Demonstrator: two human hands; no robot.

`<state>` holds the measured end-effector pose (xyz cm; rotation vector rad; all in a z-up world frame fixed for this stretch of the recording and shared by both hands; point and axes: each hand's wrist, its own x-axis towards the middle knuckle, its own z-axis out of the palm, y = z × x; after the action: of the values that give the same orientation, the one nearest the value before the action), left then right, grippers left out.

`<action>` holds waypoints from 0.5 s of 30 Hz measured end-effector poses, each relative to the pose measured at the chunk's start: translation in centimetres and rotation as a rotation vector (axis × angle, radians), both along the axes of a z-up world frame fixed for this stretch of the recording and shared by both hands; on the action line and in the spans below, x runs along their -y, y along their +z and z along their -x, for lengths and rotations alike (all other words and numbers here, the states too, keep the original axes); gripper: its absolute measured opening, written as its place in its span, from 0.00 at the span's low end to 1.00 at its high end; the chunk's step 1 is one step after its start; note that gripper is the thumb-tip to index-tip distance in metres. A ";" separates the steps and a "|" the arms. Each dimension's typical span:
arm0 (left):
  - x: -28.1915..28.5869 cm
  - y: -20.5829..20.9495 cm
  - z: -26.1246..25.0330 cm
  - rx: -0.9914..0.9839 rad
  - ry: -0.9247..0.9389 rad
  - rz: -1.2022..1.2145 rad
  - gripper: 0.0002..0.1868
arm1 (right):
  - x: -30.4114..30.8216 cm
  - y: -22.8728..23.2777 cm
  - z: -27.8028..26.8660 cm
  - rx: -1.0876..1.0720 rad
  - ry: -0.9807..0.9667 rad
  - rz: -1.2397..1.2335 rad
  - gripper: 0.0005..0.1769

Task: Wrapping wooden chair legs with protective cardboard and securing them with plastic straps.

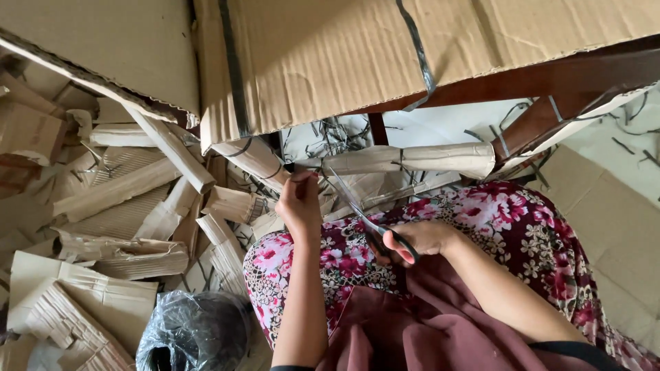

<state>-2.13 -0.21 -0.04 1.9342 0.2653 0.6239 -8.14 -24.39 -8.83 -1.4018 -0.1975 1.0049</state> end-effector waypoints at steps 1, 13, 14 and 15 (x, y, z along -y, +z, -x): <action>0.0 -0.3 0.0 0.001 0.003 0.000 0.06 | -0.3 -0.1 -0.4 0.001 0.003 0.000 0.33; 0.0 -1.4 0.2 -0.076 0.023 0.101 0.08 | -4.7 -6.8 -3.8 -0.139 -0.234 0.051 0.43; 0.1 -1.1 0.2 -0.071 0.007 0.085 0.12 | -5.0 -7.4 -3.9 -0.218 -0.271 0.016 0.42; 0.3 -0.8 0.2 -0.066 -0.008 0.069 0.16 | -5.3 -8.1 -4.0 -0.296 -0.309 -0.020 0.43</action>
<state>-2.30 -0.48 -0.84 1.8904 0.3164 0.5396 -4.10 -19.08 -16.92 -1.2031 0.2217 0.9341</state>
